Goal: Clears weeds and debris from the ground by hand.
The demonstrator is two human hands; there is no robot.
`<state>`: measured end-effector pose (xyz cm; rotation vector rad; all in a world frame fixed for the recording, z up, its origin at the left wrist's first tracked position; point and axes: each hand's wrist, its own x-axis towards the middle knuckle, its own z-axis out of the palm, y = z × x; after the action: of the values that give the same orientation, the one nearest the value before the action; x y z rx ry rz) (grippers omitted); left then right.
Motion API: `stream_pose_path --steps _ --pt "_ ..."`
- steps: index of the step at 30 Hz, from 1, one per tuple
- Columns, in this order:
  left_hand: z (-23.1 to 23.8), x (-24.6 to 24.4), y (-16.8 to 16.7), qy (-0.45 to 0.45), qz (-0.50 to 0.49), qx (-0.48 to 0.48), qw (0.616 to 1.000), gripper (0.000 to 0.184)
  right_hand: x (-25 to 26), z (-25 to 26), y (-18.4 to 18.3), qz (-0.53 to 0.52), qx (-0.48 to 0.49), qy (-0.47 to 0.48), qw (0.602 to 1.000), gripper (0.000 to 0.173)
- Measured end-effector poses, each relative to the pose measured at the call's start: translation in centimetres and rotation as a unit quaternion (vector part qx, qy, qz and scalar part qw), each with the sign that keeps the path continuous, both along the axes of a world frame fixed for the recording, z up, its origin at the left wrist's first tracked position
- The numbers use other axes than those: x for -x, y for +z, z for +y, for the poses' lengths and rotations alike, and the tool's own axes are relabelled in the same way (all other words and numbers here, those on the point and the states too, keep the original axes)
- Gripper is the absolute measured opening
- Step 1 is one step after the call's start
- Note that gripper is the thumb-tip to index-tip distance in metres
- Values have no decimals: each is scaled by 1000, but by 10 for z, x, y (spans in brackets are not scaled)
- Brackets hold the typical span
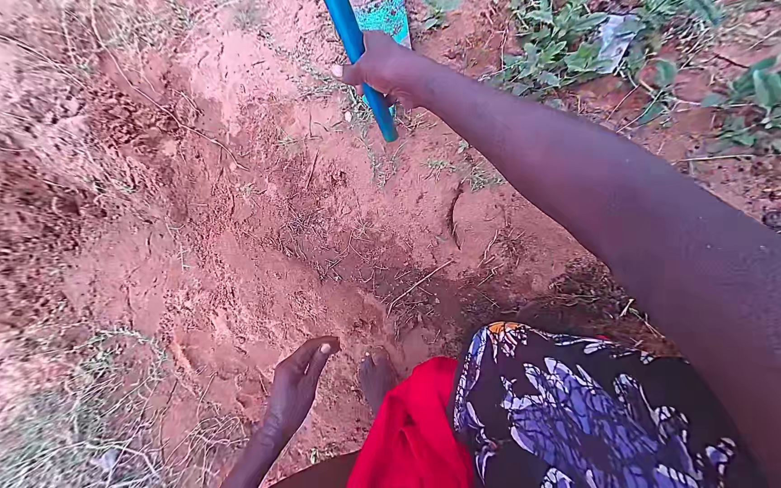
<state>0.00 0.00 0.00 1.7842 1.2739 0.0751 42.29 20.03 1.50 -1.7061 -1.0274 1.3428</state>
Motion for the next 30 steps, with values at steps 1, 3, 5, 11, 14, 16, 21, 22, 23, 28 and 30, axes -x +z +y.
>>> stream_pose_path --steps 1,3,5,11,14,16,21,22,23,28,30 --pt "19 -32 8 -70 12 6 997 39 -1 -1 -1 -15 6 11 1000 44" --pt "46 -95 24 -178 33 22 983 40 -4 -4 -7 -41 7 37 998 58" --pt "57 -154 41 -234 48 38 970 39 -9 -7 -10 -71 12 91 993 72" --pt "24 -229 102 -222 -31 154 962 20 -19 -28 -19 -103 -40 120 987 95" --pt "23 -239 128 -243 -67 191 949 25 -39 -47 -21 -80 -104 44 990 58" --pt "30 -250 126 -272 -46 138 951 27 -56 -65 -23 -88 -97 23 991 31" --pt "37 -244 95 -250 62 184 949 19 -80 -116 -39 -200 72 217 953 36" --pt "45 -242 95 -290 101 161 938 23 -79 -124 -46 -221 83 255 938 37" --pt "54 -242 97 -343 138 124 921 28 -78 -134 -56 -240 88 279 926 36" --pt "110 -273 88 -501 266 74 820 34 -69 -152 -66 -307 156 292 892 28" --pt "129 -291 63 -495 232 48 836 31 -70 -151 -55 -299 197 305 882 24"
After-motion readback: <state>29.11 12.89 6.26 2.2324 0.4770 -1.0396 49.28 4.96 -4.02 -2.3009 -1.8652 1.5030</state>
